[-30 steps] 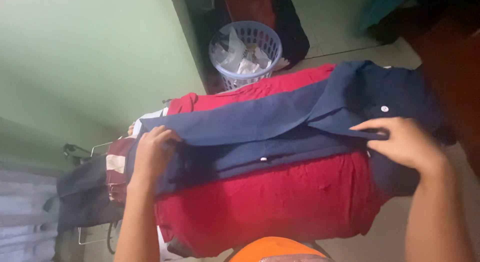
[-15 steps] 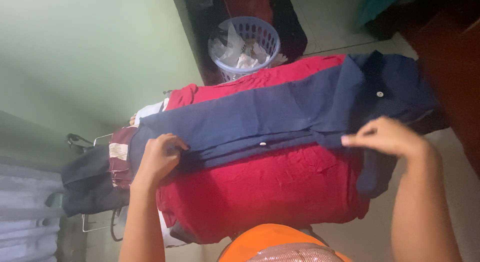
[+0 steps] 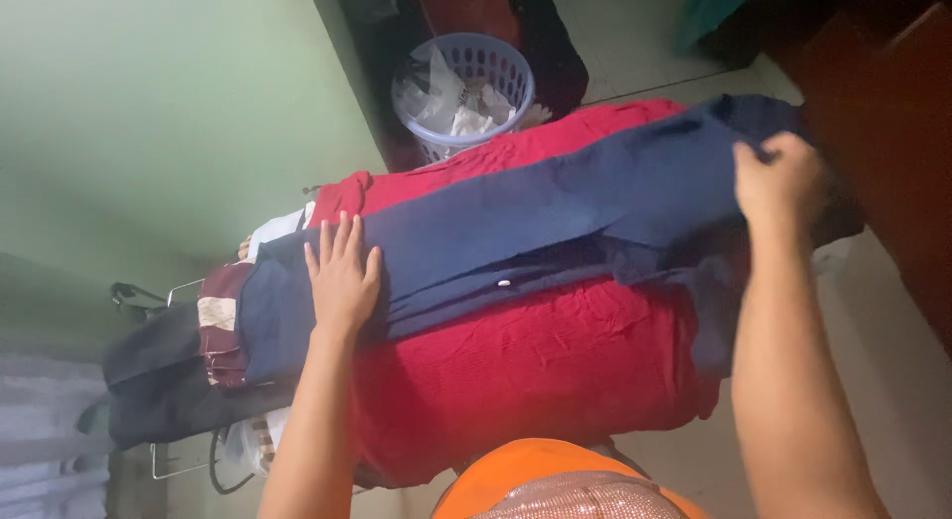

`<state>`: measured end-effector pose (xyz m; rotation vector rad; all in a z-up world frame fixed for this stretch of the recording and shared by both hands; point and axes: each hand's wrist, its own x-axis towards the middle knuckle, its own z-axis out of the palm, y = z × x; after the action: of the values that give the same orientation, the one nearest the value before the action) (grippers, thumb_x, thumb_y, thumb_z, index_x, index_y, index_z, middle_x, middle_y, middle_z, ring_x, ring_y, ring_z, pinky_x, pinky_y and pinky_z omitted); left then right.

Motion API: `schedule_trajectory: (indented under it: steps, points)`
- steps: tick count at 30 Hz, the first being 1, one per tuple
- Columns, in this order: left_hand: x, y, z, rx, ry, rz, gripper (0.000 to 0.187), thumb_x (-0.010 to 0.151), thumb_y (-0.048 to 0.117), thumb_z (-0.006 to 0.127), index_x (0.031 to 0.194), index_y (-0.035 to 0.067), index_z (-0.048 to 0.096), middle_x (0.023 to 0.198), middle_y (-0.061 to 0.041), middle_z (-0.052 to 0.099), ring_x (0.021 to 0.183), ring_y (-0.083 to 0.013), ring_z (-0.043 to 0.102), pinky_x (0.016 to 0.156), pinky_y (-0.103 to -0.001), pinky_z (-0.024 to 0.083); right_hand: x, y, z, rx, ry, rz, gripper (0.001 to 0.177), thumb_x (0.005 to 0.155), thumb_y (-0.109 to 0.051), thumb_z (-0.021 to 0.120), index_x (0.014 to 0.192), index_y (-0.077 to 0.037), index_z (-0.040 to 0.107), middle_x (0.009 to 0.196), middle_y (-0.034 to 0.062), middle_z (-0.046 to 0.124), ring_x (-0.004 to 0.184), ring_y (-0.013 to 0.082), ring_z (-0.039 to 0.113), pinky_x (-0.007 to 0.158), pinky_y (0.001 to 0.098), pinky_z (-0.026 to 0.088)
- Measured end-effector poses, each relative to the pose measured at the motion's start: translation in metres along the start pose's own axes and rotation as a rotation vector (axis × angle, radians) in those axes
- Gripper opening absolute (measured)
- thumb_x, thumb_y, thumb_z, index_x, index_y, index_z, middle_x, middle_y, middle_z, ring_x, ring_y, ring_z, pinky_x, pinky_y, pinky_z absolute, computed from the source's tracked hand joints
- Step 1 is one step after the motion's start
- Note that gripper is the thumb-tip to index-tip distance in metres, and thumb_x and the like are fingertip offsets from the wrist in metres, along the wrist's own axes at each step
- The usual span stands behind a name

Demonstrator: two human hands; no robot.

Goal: Fold a blue button-down shirt on top of a pile of other clothes.

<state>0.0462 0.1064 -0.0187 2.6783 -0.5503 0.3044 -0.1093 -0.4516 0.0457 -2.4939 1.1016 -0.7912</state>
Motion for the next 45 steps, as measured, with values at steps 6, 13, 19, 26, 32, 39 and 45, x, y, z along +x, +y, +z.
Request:
schedule_trajectory:
  steps: [6,13,19,26,32,39,45]
  points:
    - [-0.001,0.004,0.002,0.026,0.019,-0.012,0.064,0.099,0.038,0.053,0.157,0.010,0.043,0.165,-0.010,0.036,0.155,-0.0334,0.025,0.124,-0.057,0.013,0.003,0.037,-0.006,-0.091,-0.299,0.053,0.046,0.072,-0.027,0.090,0.112,-0.011,0.073,0.108,0.0163,0.074,0.102,0.0364,0.069,0.091,0.0481,0.052]
    - [-0.004,0.005,0.003,0.019,0.053,-0.009,0.063,0.100,0.037,0.053,0.156,0.010,0.045,0.165,-0.009,0.038,0.155,-0.0324,0.026,0.125,-0.056,0.014,0.031,-0.036,0.025,0.008,0.105,-0.341,0.037,0.081,-0.030,0.092,0.104,-0.005,0.076,0.105,0.0178,0.070,0.098,0.0366,0.069,0.086,0.0454,0.055]
    - [-0.003,0.005,0.004,0.027,0.061,-0.008,0.063,0.100,0.037,0.053,0.156,0.010,0.045,0.165,-0.009,0.039,0.155,-0.0323,0.026,0.124,-0.056,0.014,0.081,-0.025,0.064,-0.363,0.009,-0.442,0.016,0.088,-0.015,0.079,0.087,0.001,0.079,0.095,0.0243,0.074,0.092,0.0427,0.072,0.084,0.0481,0.058]
    - [-0.004,0.007,0.002,0.029,0.064,-0.016,0.062,0.100,0.037,0.053,0.156,0.011,0.045,0.165,-0.008,0.039,0.154,-0.0315,0.027,0.125,-0.055,0.014,0.102,-0.027,0.064,-0.522,-0.239,-0.470,0.020,0.085,-0.012,0.072,0.097,0.003,0.080,0.100,0.0302,0.075,0.096,0.0451,0.073,0.086,0.0503,0.059]
    - [-0.004,0.008,0.004,0.042,0.063,-0.022,0.062,0.100,0.037,0.054,0.156,0.011,0.045,0.164,-0.009,0.040,0.154,-0.0324,0.028,0.124,-0.055,0.015,0.181,0.052,0.093,0.052,-0.233,-0.061,0.032,0.096,-0.022,0.069,0.111,0.006,0.073,0.115,0.0313,0.069,0.104,0.0451,0.068,0.097,0.0570,0.049]
    - [-0.004,0.009,0.003,0.035,0.076,0.000,0.060,0.100,0.036,0.055,0.155,0.013,0.047,0.163,-0.009,0.042,0.153,-0.0325,0.030,0.124,-0.056,0.016,0.103,-0.040,0.015,0.613,-0.244,0.484,0.041,0.084,-0.024,0.079,0.119,-0.004,0.071,0.126,0.0178,0.062,0.119,0.0341,0.060,0.122,0.0601,0.022]
    - [-0.005,0.010,0.002,0.039,0.085,-0.002,0.061,0.099,0.035,0.054,0.155,0.013,0.046,0.162,-0.009,0.043,0.153,-0.0323,0.031,0.124,-0.055,0.017,0.128,-0.032,0.023,0.140,-0.383,0.265,0.056,0.086,-0.043,0.079,0.117,0.003,0.069,0.123,0.0261,0.065,0.127,0.0472,0.057,0.112,0.0685,0.029]
